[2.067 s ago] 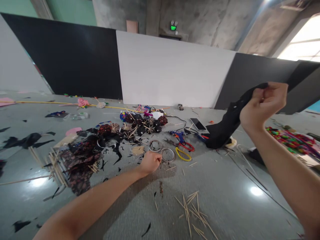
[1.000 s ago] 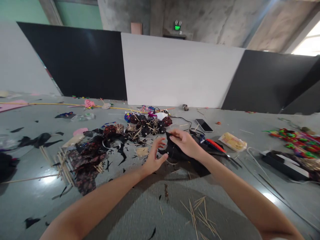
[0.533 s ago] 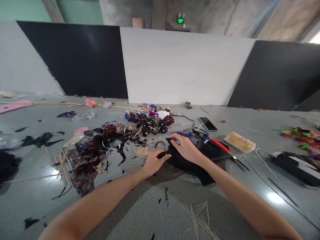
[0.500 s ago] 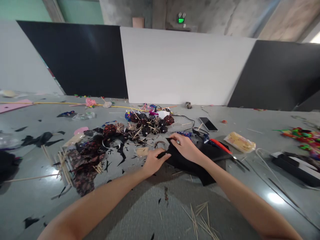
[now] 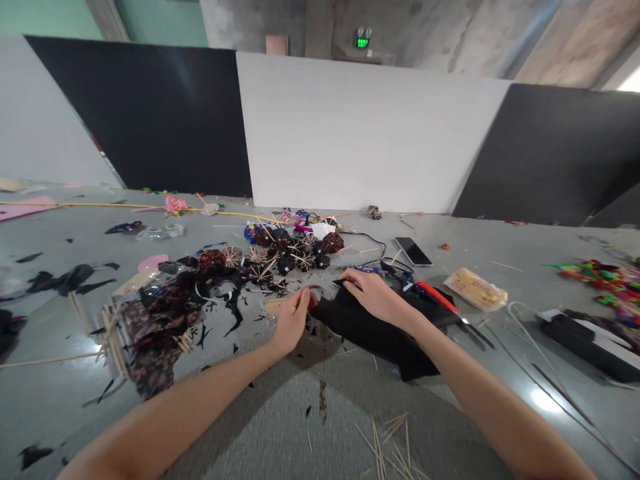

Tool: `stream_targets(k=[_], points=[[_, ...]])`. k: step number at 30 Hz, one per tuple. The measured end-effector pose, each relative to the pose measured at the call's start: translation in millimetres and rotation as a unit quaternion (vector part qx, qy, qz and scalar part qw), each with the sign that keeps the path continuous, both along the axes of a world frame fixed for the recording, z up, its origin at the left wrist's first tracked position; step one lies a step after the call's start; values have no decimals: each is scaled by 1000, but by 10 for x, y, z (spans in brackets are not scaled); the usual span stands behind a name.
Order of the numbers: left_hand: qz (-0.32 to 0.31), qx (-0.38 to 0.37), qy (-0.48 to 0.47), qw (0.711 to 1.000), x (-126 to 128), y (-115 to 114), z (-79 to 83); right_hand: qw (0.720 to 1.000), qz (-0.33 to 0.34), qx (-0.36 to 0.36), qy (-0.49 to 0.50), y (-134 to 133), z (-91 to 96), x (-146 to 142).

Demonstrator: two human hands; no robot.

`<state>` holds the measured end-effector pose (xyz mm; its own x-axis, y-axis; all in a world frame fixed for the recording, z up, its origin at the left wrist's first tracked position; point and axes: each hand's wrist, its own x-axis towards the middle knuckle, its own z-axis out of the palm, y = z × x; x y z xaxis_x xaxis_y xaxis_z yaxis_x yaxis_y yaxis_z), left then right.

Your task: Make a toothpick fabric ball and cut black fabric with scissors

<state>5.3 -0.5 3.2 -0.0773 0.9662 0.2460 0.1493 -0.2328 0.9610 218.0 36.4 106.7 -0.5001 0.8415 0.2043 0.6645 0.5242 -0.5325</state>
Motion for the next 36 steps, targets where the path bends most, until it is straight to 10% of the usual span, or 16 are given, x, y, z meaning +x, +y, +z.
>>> stream_targets(k=[5,10,15,23,36], points=[[76,4,-98,992,-30,88,-74,1000,-10,10,-3,25,29,107],[149,115,43,981,-72,62,-76,1000,-13,13,3,20,105,172],[29,168,100,980,-37,-94,82,1000,18,-12,15,-78,151,84],[-268,43,-5,963,-21,-74,7,995,71,-46,51,-226,45,-132],[-204,40,44,977,-7,-40,72,995,43,-84,25,-29,214,209]])
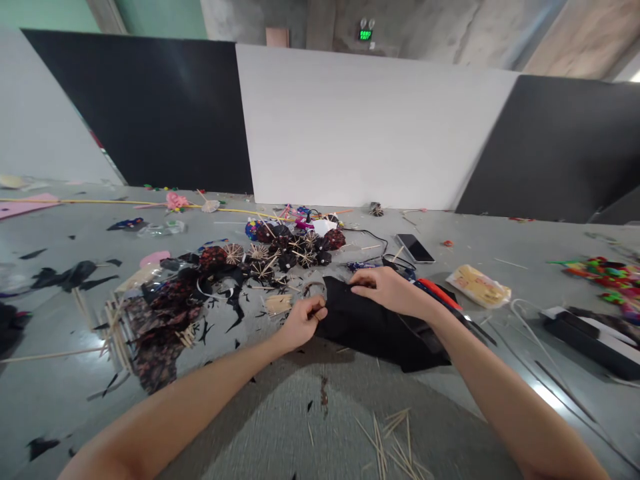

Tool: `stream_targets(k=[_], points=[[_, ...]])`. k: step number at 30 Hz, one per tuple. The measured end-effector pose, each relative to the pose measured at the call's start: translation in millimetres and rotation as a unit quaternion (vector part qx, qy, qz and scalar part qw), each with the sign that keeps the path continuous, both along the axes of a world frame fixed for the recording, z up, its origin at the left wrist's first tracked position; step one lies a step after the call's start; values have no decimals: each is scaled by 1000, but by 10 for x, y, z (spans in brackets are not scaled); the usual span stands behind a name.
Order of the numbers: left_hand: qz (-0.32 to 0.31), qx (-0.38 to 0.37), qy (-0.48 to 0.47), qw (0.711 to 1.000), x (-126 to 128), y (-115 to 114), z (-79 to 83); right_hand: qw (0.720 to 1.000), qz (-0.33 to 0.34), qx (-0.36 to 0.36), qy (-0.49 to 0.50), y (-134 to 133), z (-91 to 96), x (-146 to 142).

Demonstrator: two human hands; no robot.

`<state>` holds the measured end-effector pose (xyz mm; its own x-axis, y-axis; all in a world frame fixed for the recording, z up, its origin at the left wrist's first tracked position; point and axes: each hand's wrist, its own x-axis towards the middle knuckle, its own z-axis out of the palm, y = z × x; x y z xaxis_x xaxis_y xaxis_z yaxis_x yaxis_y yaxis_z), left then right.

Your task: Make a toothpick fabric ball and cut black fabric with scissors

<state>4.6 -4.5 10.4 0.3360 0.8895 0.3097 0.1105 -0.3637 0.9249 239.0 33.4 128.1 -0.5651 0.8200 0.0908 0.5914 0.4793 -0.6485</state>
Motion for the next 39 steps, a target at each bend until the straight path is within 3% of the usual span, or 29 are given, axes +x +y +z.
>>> stream_targets(k=[5,9,13,16,25,32,39], points=[[-9,8,-19,1000,-42,-29,73,1000,-17,-18,-2,41,116,144],[-32,-39,-53,997,-35,-80,137,1000,7,-28,-11,-23,138,77],[-33,-99,-132,986,12,-79,74,998,51,-27,-38,-94,103,-37],[-19,-129,-113,985,30,-55,-10,994,84,-20,-65,-129,63,-90],[6,-87,-65,994,26,-36,0,983,144,-46,-103,-229,-31,-210],[21,-117,-90,989,22,-12,18,976,163,-32,-138,-276,-42,-200],[0,-86,-77,993,9,-52,29,943,225,-88,-228,-328,45,-210]])
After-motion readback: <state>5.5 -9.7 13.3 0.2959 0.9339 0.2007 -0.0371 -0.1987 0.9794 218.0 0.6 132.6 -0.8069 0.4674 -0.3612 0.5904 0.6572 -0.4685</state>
